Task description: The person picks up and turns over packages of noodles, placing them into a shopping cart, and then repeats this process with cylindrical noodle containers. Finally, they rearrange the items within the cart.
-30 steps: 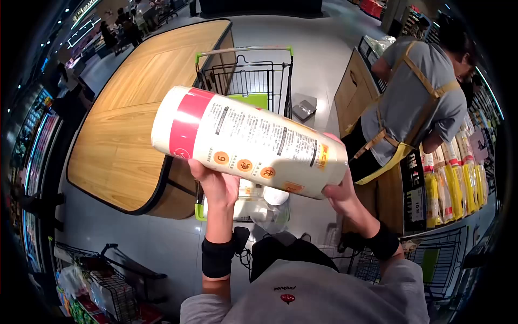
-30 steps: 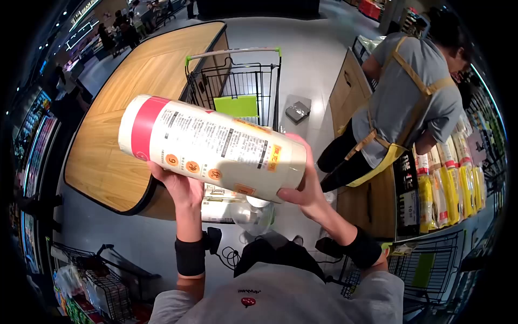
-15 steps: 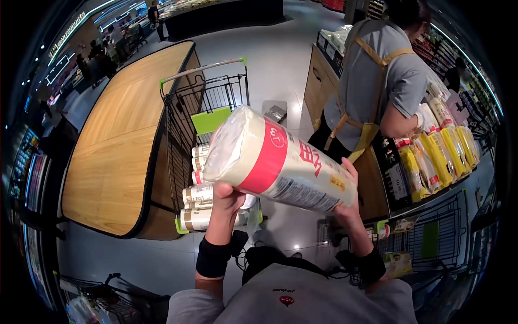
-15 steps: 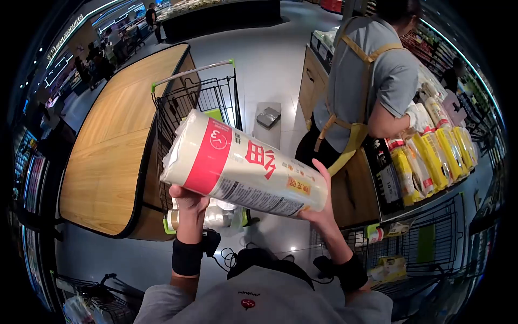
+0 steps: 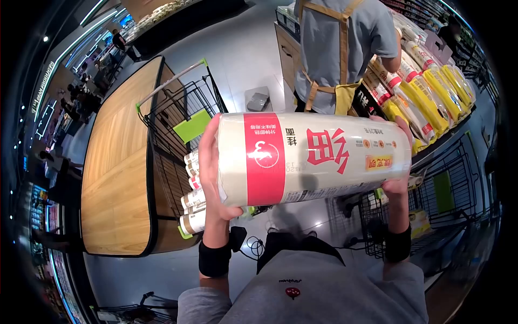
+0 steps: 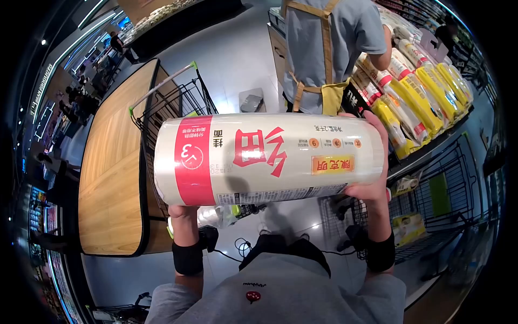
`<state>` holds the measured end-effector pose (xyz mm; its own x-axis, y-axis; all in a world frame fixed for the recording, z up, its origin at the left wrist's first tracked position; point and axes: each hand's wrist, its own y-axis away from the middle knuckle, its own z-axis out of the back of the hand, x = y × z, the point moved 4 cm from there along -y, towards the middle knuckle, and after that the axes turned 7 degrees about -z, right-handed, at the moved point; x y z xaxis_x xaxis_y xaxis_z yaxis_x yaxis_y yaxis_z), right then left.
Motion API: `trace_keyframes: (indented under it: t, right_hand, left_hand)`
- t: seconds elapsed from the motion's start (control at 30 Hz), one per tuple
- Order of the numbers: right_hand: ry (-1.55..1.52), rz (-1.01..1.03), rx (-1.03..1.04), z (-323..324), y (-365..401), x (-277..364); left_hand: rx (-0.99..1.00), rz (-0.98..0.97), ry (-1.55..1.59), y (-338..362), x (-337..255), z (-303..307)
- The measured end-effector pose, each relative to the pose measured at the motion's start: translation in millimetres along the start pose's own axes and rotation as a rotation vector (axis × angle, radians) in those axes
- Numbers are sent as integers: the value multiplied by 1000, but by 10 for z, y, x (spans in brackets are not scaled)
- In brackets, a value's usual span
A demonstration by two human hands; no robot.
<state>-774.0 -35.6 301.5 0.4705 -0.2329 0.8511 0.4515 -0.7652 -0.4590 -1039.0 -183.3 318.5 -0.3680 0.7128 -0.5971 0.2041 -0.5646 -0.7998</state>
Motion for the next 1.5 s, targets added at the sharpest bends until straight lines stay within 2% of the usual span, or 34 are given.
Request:
trace_keyframes:
  t: [0.07,0.1,0.17,0.23,0.27,0.3,0.4,0.47,0.5,0.57,0.6,0.63,0.7,0.77,0.8,0.83,0.9,1.0,1.1,1.13,1.2,1.3,1.4,1.5]
  right_hand:
    - [70,77,15,117,-27,84]
    - [62,70,8,160,-50,103]
    - [48,58,-15,245,-88,170]
    - [13,13,-29,358,-241,251]
    - [4,-111,-4,543,-319,218]
    - [-10,-235,13,751,-405,182]
    - [33,-521,307,798,-847,85]
    - [115,-674,446,693,-963,-70]
    - [170,-747,493,666,-996,-142]
    - [272,-779,461,699,-1094,-276]
    - [293,-752,345,701,-1149,-270]
    - [235,-466,367,608,-1153,-159]
    - [254,-350,110,686,-983,-58]
    - [110,-319,42,647,-570,32]
    - [15,-316,24,567,-342,33]
    - [-81,-312,7,472,-129,10]
    - [-135,-245,19,225,133,-10]
    - [-122,-205,-133,67,113,76]
    - [34,-183,-187,89,-89,132]
    - [-11,-181,-202,126,-131,168]
    - [-16,-191,-205,188,-207,203]
    - [-52,-230,-234,217,-230,151]
    - [-79,-282,-255,259,-195,5]
    - [-63,-265,-271,295,-181,-32]
  left_hand:
    - [-1,106,-63,44,36,-73]
    - [-42,230,-99,114,17,-117]
    - [-124,462,201,103,9,-259]
    - [-172,656,844,55,59,-519]
    - [-201,772,1130,95,127,-656]
    - [-46,733,1655,296,311,-767]
    - [73,1145,1096,681,358,-1403]
    - [213,1184,1502,683,294,-1818]
    - [208,1166,1528,747,379,-1932]
    - [146,1144,1455,759,608,-2053]
    - [110,1113,1422,695,693,-2081]
    - [74,1082,1387,635,775,-2106]
    - [-14,980,1346,440,869,-2050]
    - [-96,840,1341,153,833,-1980]
    - [-130,799,1127,28,784,-1904]
    - [-216,779,1070,-4,824,-1852]
    - [-254,663,1075,-109,870,-1797]
    - [-239,574,1076,-170,909,-1771]
    - [-205,564,945,-175,931,-1663]
    - [-207,515,891,-256,904,-1582]
    - [-428,509,999,-379,965,-1277]
    - [-476,417,889,-519,922,-1080]
    - [-418,523,940,-475,1036,-1048]
    - [-430,526,946,-480,1110,-1100]
